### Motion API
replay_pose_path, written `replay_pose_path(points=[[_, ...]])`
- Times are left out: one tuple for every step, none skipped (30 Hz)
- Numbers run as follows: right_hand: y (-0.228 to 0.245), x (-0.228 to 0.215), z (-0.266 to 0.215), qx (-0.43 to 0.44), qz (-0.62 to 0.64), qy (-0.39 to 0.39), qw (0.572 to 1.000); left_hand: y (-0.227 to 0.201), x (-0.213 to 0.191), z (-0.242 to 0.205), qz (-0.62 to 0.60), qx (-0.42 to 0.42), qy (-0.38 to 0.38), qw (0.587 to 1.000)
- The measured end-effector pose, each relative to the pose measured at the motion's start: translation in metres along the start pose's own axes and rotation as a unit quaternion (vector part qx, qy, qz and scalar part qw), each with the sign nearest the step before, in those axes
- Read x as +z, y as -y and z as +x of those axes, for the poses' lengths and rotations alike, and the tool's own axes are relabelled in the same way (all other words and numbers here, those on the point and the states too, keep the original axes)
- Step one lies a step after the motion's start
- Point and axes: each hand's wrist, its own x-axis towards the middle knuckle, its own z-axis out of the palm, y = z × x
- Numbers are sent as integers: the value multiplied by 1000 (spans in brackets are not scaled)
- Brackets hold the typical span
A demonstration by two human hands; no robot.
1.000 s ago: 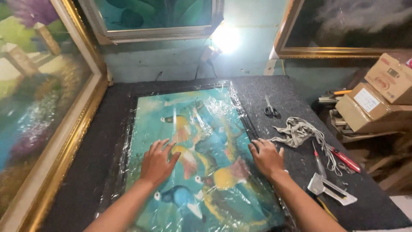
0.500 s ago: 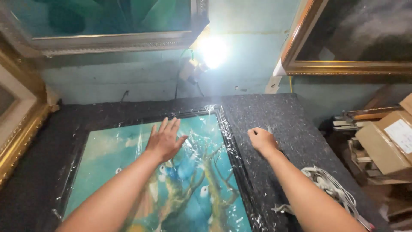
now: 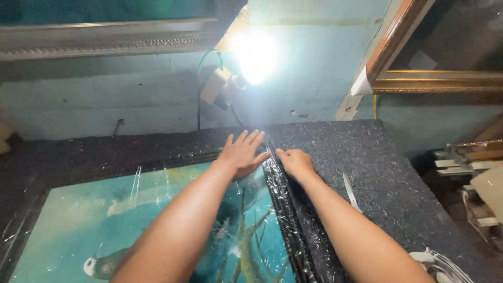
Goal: Wrapping a framed painting in plastic film, cutting the film to size, and securing it with a staple gun.
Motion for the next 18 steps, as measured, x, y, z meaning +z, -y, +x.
replay_pose_path(points=[[-5, 1, 2, 1, -5, -40, 999, -3, 1, 2, -9, -3, 22, 1000], [-13, 0, 3, 3, -12, -80, 997, -9, 2, 5, -19, -4, 43, 999], [-10, -4, -5, 6, -13, -80, 997, -11, 5, 6, -21, -2, 45, 999], [-5, -6, -13, 8, -33, -74, 997, -11, 8, 6, -9, -11, 50, 999], [0, -9, -22, 9, -52, -67, 996, -11, 10, 5, 4, -19, 56, 998], [-2, -7, -23, 13, -54, -66, 996, -13, 10, 4, 1, -17, 58, 998], [-4, -4, -25, 4, -69, -75, 995, -14, 10, 3, 0, -23, 61, 998], [-3, -3, -25, -9, -81, -86, 993, -14, 7, 2, 2, -31, 61, 998], [-9, 3, -16, -9, -82, -87, 993, -13, 4, 6, 1, -31, 60, 998], [-14, 11, -8, -22, -85, -101, 991, -11, 1, 6, -21, -39, 63, 997], [-18, 19, -2, -36, -88, -116, 989, -10, -2, 4, -44, -46, 65, 996], [-22, 19, 2, -37, -88, -118, 988, -10, -14, 0, -43, -45, 62, 996], [-26, 18, 6, -46, -98, -126, 986, -10, -26, -6, -59, -91, 77, 991], [-29, 20, 6, -55, -108, -131, 984, -10, -37, -15, -77, -139, 93, 983], [-31, 16, 1, -57, -108, -130, 984, -7, -36, -24, -77, -140, 92, 983], [-31, 11, -3, -35, -77, -135, 987, -5, -37, -31, -102, -183, 37, 977], [-31, 6, -8, -14, -45, -139, 989, -2, -39, -39, -127, -224, -19, 966], [-23, 0, -25, -16, -45, -138, 989, 4, -28, -46, -126, -227, -19, 966]])
